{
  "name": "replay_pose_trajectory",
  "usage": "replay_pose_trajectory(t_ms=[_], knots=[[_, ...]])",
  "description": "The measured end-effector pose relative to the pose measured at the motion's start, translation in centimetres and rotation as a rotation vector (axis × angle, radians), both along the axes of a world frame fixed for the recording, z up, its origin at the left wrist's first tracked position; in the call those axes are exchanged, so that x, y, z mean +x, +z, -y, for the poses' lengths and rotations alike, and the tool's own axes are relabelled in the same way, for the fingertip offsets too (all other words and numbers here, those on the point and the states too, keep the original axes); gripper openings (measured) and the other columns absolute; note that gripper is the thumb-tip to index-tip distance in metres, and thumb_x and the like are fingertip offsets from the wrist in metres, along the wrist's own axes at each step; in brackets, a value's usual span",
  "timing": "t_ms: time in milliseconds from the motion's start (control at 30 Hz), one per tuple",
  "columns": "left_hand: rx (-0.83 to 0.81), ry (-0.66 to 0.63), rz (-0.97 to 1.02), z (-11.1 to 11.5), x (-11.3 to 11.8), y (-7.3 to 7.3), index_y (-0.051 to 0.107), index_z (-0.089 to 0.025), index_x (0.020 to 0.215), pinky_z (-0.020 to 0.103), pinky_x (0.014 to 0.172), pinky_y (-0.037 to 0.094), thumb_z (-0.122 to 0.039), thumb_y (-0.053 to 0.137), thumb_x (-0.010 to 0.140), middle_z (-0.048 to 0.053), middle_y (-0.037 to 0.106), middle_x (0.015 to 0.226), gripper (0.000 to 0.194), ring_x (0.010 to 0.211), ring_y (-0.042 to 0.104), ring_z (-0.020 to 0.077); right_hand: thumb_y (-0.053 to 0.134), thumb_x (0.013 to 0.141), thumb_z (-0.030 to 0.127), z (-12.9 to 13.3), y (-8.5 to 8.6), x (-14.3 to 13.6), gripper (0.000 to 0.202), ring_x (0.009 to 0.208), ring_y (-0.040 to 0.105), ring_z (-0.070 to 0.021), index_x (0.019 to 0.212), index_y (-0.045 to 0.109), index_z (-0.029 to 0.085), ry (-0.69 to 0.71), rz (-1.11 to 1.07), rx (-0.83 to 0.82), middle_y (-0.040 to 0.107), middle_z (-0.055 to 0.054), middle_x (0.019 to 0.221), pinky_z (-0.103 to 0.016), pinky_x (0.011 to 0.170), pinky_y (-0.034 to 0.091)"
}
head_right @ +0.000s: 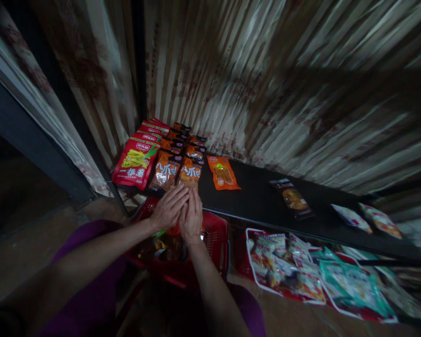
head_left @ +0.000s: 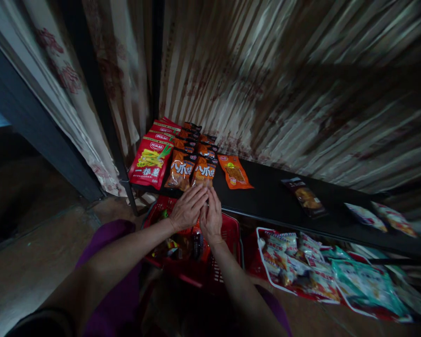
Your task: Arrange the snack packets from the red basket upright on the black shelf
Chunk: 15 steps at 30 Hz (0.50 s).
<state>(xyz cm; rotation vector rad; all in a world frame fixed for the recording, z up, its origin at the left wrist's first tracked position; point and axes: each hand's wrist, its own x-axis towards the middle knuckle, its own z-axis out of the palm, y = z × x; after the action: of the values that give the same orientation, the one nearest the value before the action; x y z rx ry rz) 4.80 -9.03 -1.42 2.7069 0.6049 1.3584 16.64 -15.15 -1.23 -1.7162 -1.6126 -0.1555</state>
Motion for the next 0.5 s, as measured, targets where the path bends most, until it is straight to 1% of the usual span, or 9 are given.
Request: replay_pose_trajectory(t_ms=[67,133,267,333,400,500], knots=[[-0.018,-0.027,0.008,1.5,-0.2,-0.6,0.048,-0.008,0.129,0.046,0.11,0.036,-0.017,0.037,0.089,0.017,0.05,0.138,0.042,0.141,0.025,0.0219,0.028,0.095,0.026,1.5,-0.6,-0.7,0.049,0.135,0.035,-0.0219,0.143,0.033,0.015,-0.011,-0.027,-0.027,0.041,-0.015,0.144,-0.048,0.108,0.037],[-0.074,-0.048,-0.032,3.0,-0.4,-1.6,0.049,-0.007,0.128,0.045,0.11,0.037,-0.015,0.038,0.088,0.018,0.05,0.137,0.042,0.14,0.027,0.0235,0.029,0.094,0.023,3.1,-1.4,-1.2,0.049,0.135,0.036,-0.0216,0.141,0.036,0.017,-0.053,-0.044,-0.081,0.042,-0.014,0.144,-0.049,0.108,0.037],[-0.308,-0.065,-0.188,6.5,-0.9,-4.0,0.046,-0.004,0.132,0.045,0.109,0.038,-0.012,0.042,0.083,0.019,0.047,0.139,0.05,0.138,0.032,0.0251,0.032,0.091,0.019,6.0,-3.2,-1.8,0.047,0.131,0.042,-0.023,0.135,0.046,0.013,-0.123,-0.058,-0.23,0.049,-0.016,0.137,-0.047,0.105,0.04],[-0.437,-0.042,-0.251,8.5,-1.2,-5.1,0.047,-0.006,0.132,0.047,0.111,0.036,-0.009,0.043,0.078,0.017,0.045,0.142,0.054,0.138,0.032,0.0251,0.033,0.088,0.015,7.3,-4.2,-2.1,0.045,0.127,0.046,-0.0228,0.129,0.052,0.012,-0.141,-0.056,-0.356,0.056,-0.016,0.13,-0.043,0.104,0.041],[-0.558,0.021,-0.305,10.4,-1.4,-6.1,0.048,-0.009,0.132,0.049,0.111,0.034,-0.007,0.043,0.076,0.016,0.044,0.143,0.056,0.138,0.033,0.0256,0.035,0.086,0.011,8.6,-5.1,-2.2,0.044,0.123,0.052,-0.0222,0.124,0.057,0.013,-0.149,-0.055,-0.478,0.062,-0.015,0.122,-0.04,0.103,0.043],[-0.702,0.127,-0.428,12.9,-1.4,-7.9,0.048,-0.009,0.133,0.047,0.112,0.032,-0.006,0.042,0.076,0.016,0.042,0.144,0.058,0.137,0.033,0.0266,0.037,0.085,0.011,10.6,-6.9,-2.4,0.04,0.112,0.06,-0.021,0.116,0.062,0.012,-0.154,-0.071,-0.572,0.065,-0.015,0.118,-0.034,0.097,0.047]])
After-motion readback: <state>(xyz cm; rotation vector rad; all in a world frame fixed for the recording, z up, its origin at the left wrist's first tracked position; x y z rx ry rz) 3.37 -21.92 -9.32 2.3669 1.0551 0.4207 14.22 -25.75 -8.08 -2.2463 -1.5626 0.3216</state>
